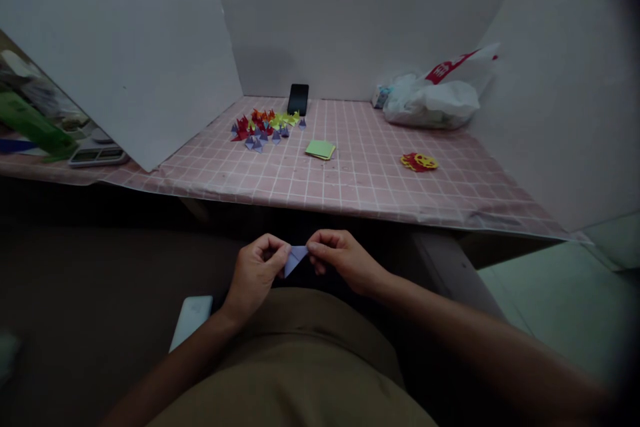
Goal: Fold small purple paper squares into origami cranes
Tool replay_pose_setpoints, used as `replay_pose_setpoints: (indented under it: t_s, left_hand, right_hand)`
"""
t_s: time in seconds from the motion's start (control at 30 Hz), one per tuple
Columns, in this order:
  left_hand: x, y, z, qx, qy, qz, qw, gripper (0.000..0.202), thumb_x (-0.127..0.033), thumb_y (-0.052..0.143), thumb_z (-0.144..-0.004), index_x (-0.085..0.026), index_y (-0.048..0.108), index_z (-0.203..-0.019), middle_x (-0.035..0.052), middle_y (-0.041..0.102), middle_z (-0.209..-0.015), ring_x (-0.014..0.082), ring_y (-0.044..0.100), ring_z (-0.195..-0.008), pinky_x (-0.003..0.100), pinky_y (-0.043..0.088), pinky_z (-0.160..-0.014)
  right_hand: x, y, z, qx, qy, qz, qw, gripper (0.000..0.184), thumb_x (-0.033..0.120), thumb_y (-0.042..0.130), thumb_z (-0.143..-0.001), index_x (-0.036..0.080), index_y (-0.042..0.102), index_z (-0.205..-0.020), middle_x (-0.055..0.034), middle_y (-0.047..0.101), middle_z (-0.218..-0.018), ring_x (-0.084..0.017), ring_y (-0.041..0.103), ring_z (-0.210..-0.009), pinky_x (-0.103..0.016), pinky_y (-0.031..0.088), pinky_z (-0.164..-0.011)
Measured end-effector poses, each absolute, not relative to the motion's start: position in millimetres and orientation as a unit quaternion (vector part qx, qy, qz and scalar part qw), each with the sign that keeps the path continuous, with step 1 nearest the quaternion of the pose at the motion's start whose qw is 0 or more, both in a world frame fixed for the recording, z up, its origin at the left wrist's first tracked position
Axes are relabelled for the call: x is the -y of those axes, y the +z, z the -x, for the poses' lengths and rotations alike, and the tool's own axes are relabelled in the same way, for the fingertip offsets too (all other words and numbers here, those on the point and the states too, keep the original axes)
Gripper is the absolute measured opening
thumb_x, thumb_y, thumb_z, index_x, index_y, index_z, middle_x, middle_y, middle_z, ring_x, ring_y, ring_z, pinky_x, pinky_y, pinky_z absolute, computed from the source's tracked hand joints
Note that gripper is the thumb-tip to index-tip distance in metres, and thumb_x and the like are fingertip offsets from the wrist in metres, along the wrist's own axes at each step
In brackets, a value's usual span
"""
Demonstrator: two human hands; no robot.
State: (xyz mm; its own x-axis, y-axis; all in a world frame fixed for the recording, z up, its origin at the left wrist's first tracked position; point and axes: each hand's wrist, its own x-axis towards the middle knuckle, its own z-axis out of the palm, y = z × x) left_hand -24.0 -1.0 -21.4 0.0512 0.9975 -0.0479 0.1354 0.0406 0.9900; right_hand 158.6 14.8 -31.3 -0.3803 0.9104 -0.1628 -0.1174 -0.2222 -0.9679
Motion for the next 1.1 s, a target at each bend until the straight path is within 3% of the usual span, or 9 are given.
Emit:
replay_pose_setpoints:
  t_s: [0.17, 0.33, 0.5, 0.7, 1.1]
  left_hand:
    - [2.7, -20.6, 23.2, -0.538, 0.449, -0.539, 0.467, 0.019, -0.032, 0.067, -0.079, -0.017, 0.062, -0.067, -0.0038, 0.056, -0.057, 0.0105, 0.051, -0.053, 0.022, 0.040, -0.052]
    - [2.1, -20.6, 23.3, -0.526, 0.455, -0.532, 0.484, 0.020, -0.032, 0.066, -0.081, -0.017, 0.062, -0.068, -0.0036, 0.056, -0.056, 0.0105, 0.051, -0.054, 0.022, 0.041, -0.054]
    - [0.9, -24.9, 24.9, -0.508, 0.438, -0.528, 0.521, 0.020, -0.034, 0.065, -0.082, -0.016, 0.067, -0.073, -0.0019, 0.060, -0.060, 0.0113, 0.053, -0.056, 0.023, 0.042, -0.056]
    - [0.3, -23.8, 23.4, -0.510, 0.441, -0.510, 0.534, 0.021, -0.033, 0.068, -0.079, -0.016, 0.064, -0.066, -0.0026, 0.058, -0.057, 0.0102, 0.050, -0.053, 0.023, 0.041, -0.054]
    - [4.4, -38.2, 15.4, -0.424, 0.450, -0.321, 0.717, 0.028, -0.036, 0.075, -0.075, -0.014, 0.061, -0.067, -0.0028, 0.055, -0.060, 0.0064, 0.047, -0.052, 0.018, 0.038, -0.051]
  right_hand:
    - [-14.6, -31.0, -158.4, 0.486, 0.685, 0.400, 0.367, 0.032, 0.044, 0.067, -0.082, 0.016, 0.061, -0.068, 0.0018, 0.059, -0.062, -0.007, 0.048, -0.050, -0.025, 0.038, -0.054]
    - [-13.1, -30.9, -156.6, 0.468, 0.706, 0.385, 0.367, 0.023, 0.034, 0.076, -0.071, 0.015, 0.065, -0.078, 0.0035, 0.059, -0.064, -0.007, 0.049, -0.052, -0.025, 0.039, -0.056]
    - [-11.9, -31.1, -155.6, 0.474, 0.688, 0.394, 0.384, 0.018, 0.029, 0.074, -0.072, 0.015, 0.062, -0.072, 0.0040, 0.058, -0.061, -0.008, 0.048, -0.051, -0.024, 0.039, -0.055]
    - [-11.1, -31.6, -155.2, 0.477, 0.697, 0.380, 0.377, 0.020, 0.031, 0.073, -0.075, 0.015, 0.062, -0.073, 0.0027, 0.059, -0.065, -0.008, 0.050, -0.053, -0.025, 0.039, -0.057]
    - [-10.3, -36.0, -154.0, 0.492, 0.707, 0.342, 0.375, 0.017, 0.029, 0.073, -0.078, 0.014, 0.067, -0.080, 0.0002, 0.064, -0.073, -0.008, 0.051, -0.057, -0.024, 0.040, -0.058]
